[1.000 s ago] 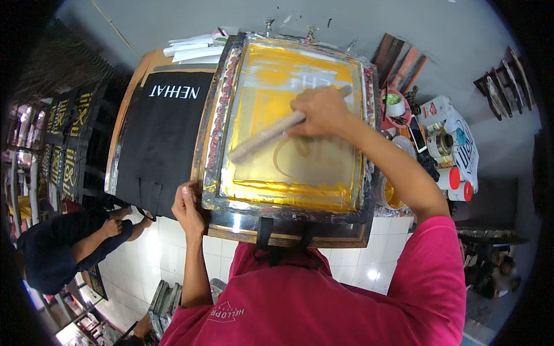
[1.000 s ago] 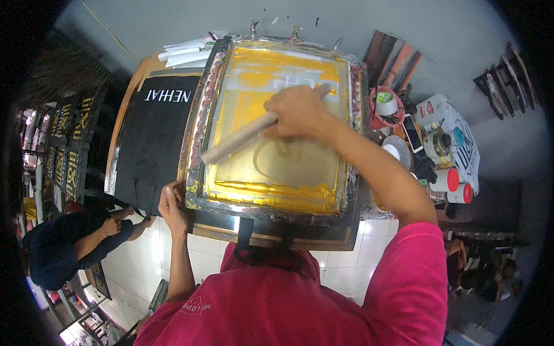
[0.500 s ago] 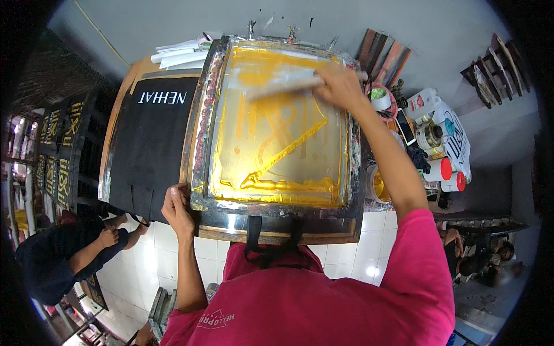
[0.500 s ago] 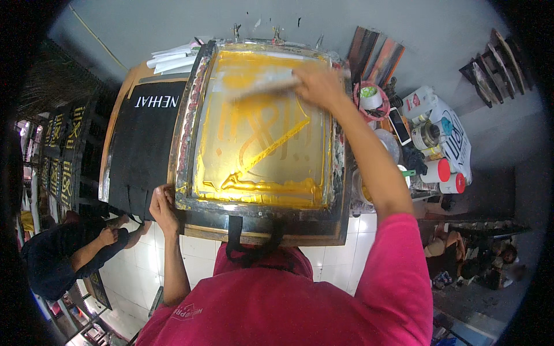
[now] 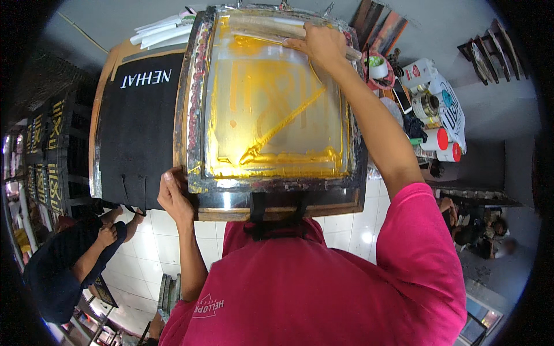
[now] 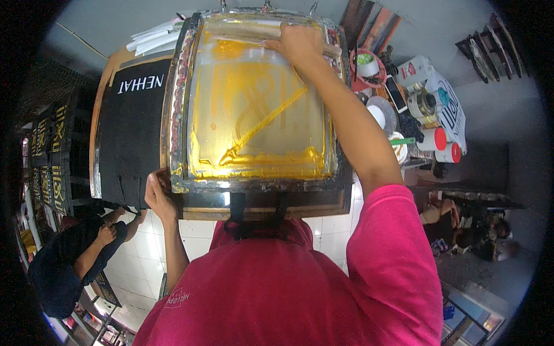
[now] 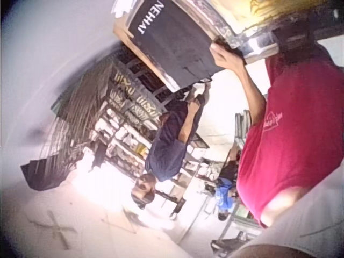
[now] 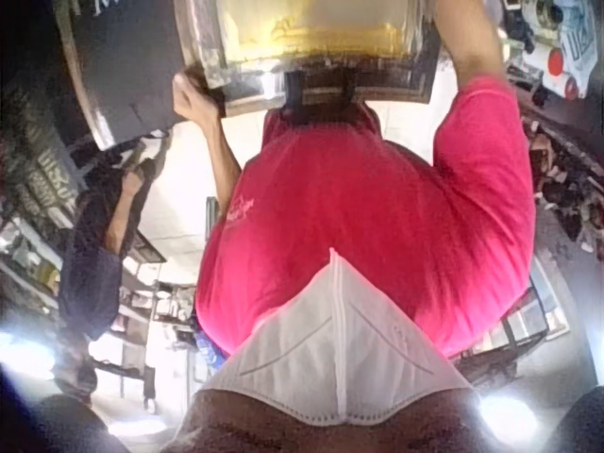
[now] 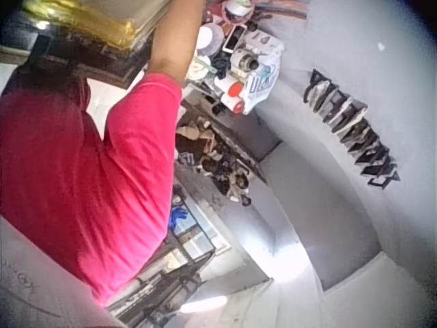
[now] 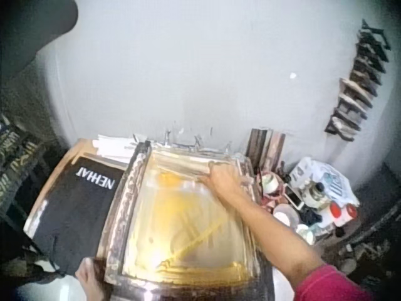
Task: The person performs repetitive screen printing on black tote bags by placing each bag on the printing surface, lowering a silk screen, spreading gold ink across the screen with a squeegee, and then lifting the screen to reveal the printed design.
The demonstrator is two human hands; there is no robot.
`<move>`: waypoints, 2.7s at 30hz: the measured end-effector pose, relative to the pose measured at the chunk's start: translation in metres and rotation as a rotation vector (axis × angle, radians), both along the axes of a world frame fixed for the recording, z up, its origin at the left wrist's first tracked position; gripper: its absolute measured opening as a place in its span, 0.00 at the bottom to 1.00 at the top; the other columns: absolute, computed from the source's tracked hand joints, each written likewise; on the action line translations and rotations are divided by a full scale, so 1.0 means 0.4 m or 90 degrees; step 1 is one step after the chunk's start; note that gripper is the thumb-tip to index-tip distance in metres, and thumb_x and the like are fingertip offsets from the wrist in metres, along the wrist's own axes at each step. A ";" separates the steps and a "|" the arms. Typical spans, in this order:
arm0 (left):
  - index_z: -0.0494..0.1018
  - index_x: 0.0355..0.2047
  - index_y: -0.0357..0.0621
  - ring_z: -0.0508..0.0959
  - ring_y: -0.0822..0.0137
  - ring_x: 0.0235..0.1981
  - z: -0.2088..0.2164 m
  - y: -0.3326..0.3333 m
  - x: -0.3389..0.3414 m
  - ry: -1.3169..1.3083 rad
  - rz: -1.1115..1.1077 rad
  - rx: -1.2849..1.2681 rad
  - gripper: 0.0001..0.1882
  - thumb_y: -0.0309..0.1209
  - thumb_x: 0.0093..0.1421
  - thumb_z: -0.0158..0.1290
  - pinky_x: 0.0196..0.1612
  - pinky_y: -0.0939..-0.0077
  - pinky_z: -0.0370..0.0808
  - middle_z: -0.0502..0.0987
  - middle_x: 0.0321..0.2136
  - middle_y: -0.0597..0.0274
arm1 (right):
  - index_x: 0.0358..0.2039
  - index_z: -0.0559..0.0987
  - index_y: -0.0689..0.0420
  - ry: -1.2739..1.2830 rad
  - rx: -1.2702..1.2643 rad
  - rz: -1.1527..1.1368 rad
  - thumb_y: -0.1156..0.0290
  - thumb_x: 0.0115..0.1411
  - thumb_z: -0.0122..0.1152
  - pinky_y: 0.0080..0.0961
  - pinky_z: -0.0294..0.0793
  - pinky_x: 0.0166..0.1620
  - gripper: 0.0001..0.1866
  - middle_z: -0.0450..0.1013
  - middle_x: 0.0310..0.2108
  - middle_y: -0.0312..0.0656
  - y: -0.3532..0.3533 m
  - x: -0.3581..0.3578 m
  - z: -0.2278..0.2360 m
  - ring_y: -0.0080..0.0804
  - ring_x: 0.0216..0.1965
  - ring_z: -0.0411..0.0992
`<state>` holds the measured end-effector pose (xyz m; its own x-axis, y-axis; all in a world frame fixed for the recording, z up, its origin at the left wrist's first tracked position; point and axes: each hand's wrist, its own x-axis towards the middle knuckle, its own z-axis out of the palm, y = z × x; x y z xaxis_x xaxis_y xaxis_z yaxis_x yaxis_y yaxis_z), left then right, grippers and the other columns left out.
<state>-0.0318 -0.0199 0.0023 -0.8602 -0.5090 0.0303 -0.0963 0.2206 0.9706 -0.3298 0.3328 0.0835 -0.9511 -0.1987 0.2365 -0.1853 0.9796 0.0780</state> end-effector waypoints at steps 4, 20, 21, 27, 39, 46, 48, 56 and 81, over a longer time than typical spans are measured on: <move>0.78 0.39 0.32 0.66 0.79 0.25 -0.012 -0.003 -0.001 0.017 -0.011 0.052 0.25 0.44 0.75 0.43 0.29 0.81 0.61 0.74 0.25 0.68 | 0.38 0.81 0.59 -0.023 -0.005 -0.063 0.32 0.55 0.61 0.50 0.79 0.35 0.36 0.81 0.29 0.52 -0.017 0.111 0.013 0.53 0.33 0.81; 0.78 0.42 0.35 0.66 0.82 0.24 -0.011 -0.018 0.011 0.031 -0.072 0.106 0.22 0.43 0.75 0.45 0.27 0.85 0.60 0.75 0.26 0.68 | 0.34 0.76 0.67 -0.088 -0.094 -0.290 0.46 0.65 0.58 0.52 0.79 0.39 0.29 0.78 0.27 0.63 -0.091 0.567 0.047 0.63 0.32 0.80; 0.78 0.42 0.35 0.66 0.81 0.24 -0.009 -0.016 0.011 0.016 -0.067 0.143 0.21 0.43 0.75 0.45 0.27 0.84 0.61 0.76 0.26 0.68 | 0.33 0.77 0.67 -0.073 -0.100 -0.286 0.45 0.66 0.58 0.53 0.78 0.38 0.30 0.78 0.27 0.65 -0.089 0.559 0.044 0.64 0.31 0.79; 0.78 0.43 0.35 0.66 0.82 0.23 -0.013 -0.020 0.010 0.035 -0.063 0.101 0.21 0.42 0.75 0.44 0.26 0.84 0.61 0.76 0.26 0.67 | 0.40 0.78 0.70 -0.147 -0.176 -0.313 0.46 0.66 0.55 0.50 0.76 0.48 0.31 0.79 0.33 0.66 -0.180 0.511 0.073 0.63 0.39 0.79; 0.77 0.44 0.36 0.66 0.82 0.25 0.002 -0.027 0.015 0.013 -0.045 0.099 0.21 0.42 0.75 0.43 0.30 0.85 0.61 0.76 0.27 0.69 | 0.41 0.75 0.69 -0.147 -0.349 -0.068 0.56 0.67 0.58 0.48 0.74 0.39 0.23 0.77 0.31 0.64 -0.165 0.556 0.152 0.59 0.35 0.77; 0.77 0.44 0.34 0.68 0.78 0.25 0.042 -0.028 -0.006 0.022 -0.047 0.101 0.23 0.44 0.75 0.44 0.30 0.82 0.65 0.78 0.26 0.65 | 0.45 0.75 0.60 0.180 -0.071 0.156 0.63 0.66 0.58 0.43 0.78 0.39 0.14 0.79 0.38 0.55 -0.114 0.656 -0.098 0.51 0.36 0.79; 0.77 0.44 0.35 0.68 0.78 0.25 0.053 -0.039 -0.014 0.044 -0.042 0.085 0.23 0.44 0.75 0.43 0.30 0.82 0.65 0.78 0.27 0.64 | 0.44 0.75 0.60 -0.041 -0.152 0.129 0.61 0.66 0.59 0.45 0.77 0.39 0.15 0.79 0.38 0.55 -0.092 0.607 -0.033 0.53 0.37 0.79; 0.77 0.45 0.35 0.69 0.77 0.25 0.116 -0.035 -0.007 0.077 -0.050 0.093 0.22 0.44 0.74 0.45 0.30 0.79 0.68 0.79 0.27 0.63 | 0.45 0.75 0.60 -0.339 -0.182 0.215 0.58 0.65 0.61 0.47 0.75 0.42 0.18 0.78 0.38 0.55 -0.019 0.635 0.136 0.58 0.40 0.76; 0.78 0.44 0.37 0.71 0.77 0.27 0.162 0.005 -0.103 0.093 -0.055 0.088 0.19 0.42 0.74 0.47 0.32 0.79 0.69 0.79 0.29 0.63 | 0.42 0.74 0.61 -0.034 -0.100 0.278 0.64 0.62 0.61 0.47 0.76 0.45 0.15 0.77 0.36 0.54 -0.017 0.204 -0.026 0.53 0.41 0.77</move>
<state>-0.0729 -0.0179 0.0670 -0.8926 -0.4412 0.0929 0.0611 0.0858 0.9944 -0.2482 0.3260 0.0732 -0.7977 -0.5491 0.2494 -0.5830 0.8080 -0.0856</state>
